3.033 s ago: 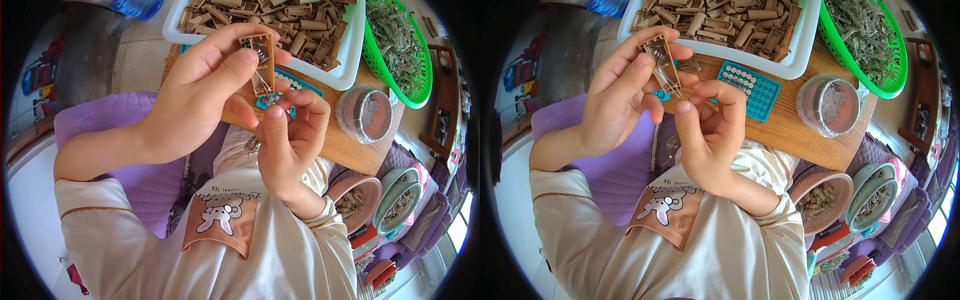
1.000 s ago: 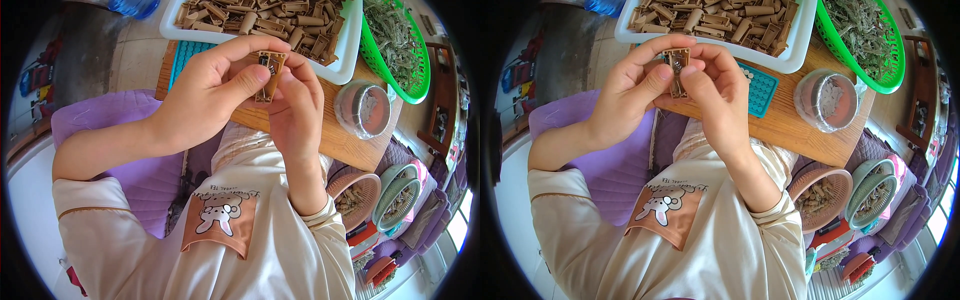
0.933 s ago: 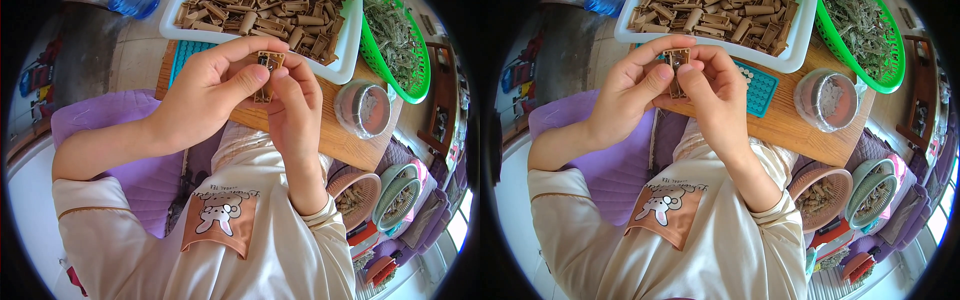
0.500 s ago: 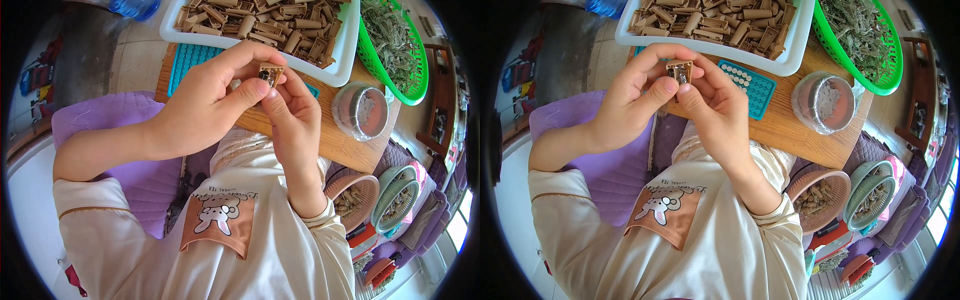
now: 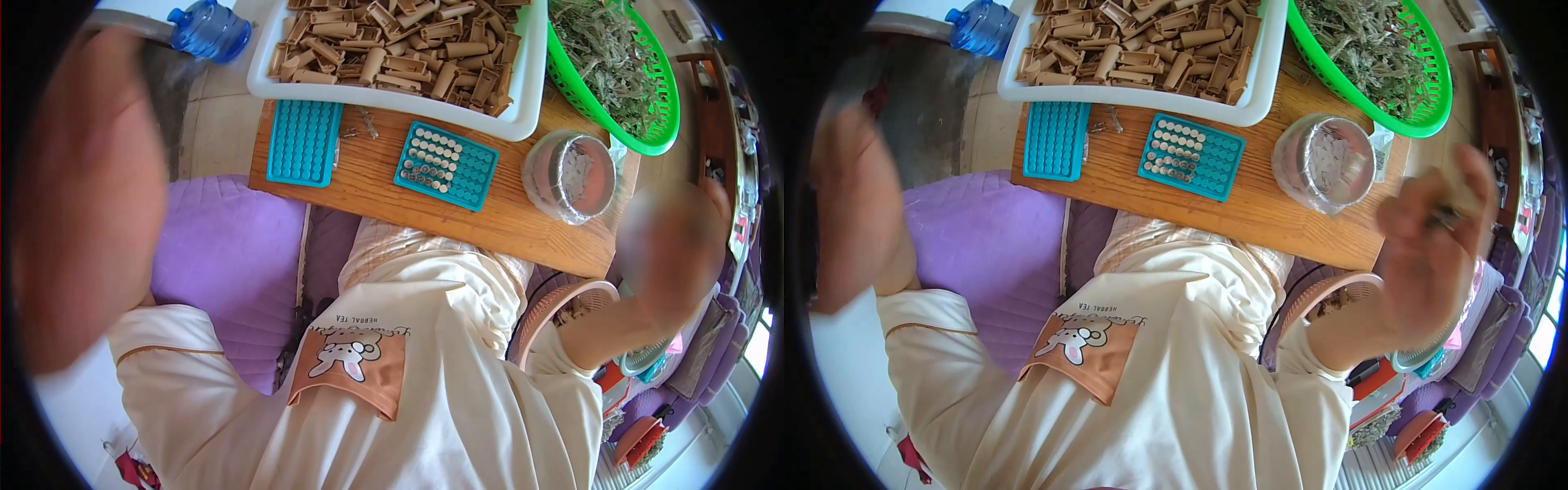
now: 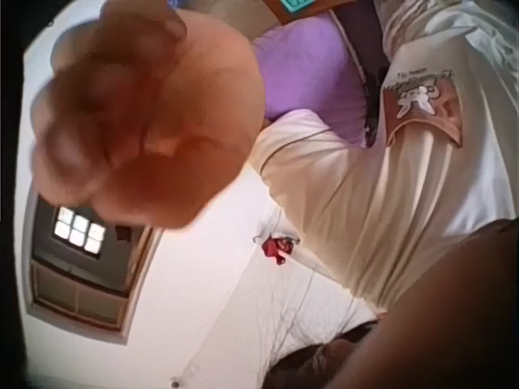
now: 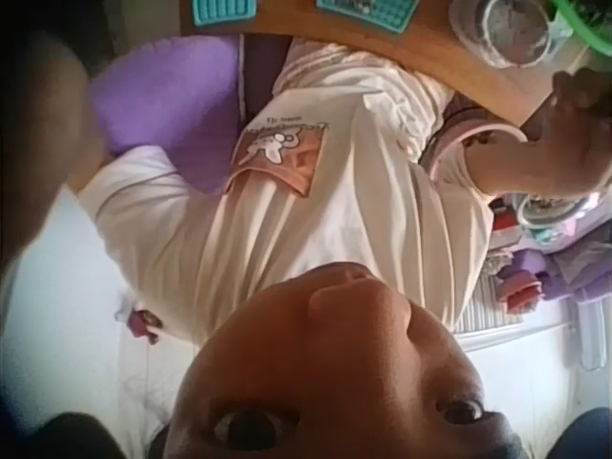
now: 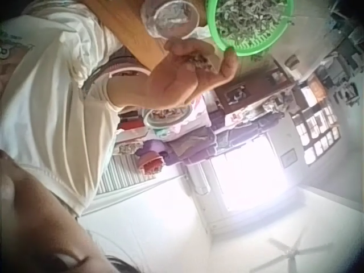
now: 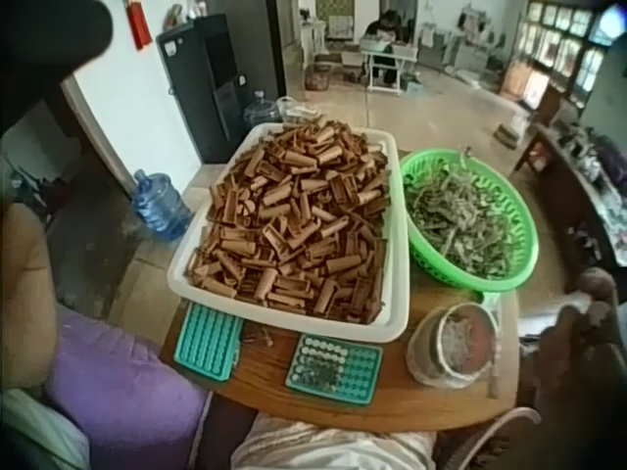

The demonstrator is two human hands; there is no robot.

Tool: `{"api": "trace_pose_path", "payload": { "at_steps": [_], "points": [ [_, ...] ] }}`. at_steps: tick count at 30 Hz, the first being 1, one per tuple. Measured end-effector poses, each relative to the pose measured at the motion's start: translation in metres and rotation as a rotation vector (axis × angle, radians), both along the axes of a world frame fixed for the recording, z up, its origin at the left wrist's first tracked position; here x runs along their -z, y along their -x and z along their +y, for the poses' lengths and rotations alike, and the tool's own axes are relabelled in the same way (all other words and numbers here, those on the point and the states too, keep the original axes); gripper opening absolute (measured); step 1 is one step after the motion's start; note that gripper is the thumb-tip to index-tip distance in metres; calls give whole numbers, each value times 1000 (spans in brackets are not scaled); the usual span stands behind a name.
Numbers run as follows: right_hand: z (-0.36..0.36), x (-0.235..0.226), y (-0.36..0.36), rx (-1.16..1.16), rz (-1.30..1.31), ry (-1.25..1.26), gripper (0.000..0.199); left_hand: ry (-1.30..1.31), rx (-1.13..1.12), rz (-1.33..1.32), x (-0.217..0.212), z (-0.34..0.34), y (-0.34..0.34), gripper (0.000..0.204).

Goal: The person assembles small plastic housings by hand, inserting metal contacts, wires, circuit boards, and springs into them.

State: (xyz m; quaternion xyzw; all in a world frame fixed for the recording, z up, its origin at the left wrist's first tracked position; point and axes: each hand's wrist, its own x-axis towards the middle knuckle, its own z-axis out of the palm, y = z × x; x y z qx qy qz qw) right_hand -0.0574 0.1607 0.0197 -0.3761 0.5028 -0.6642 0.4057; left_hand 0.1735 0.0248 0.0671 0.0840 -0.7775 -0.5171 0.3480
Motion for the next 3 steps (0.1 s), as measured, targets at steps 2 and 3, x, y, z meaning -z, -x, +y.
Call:
{"api": "trace_pose_path", "payload": {
  "at_steps": [2,3],
  "points": [
    [25,-29,22,18,103,87,60,199,95,-2,-23,-30,-64,29],
    [31,-30,25,46,111,86,60,296,153,7,-40,-24,-98,28]
  ]
}}
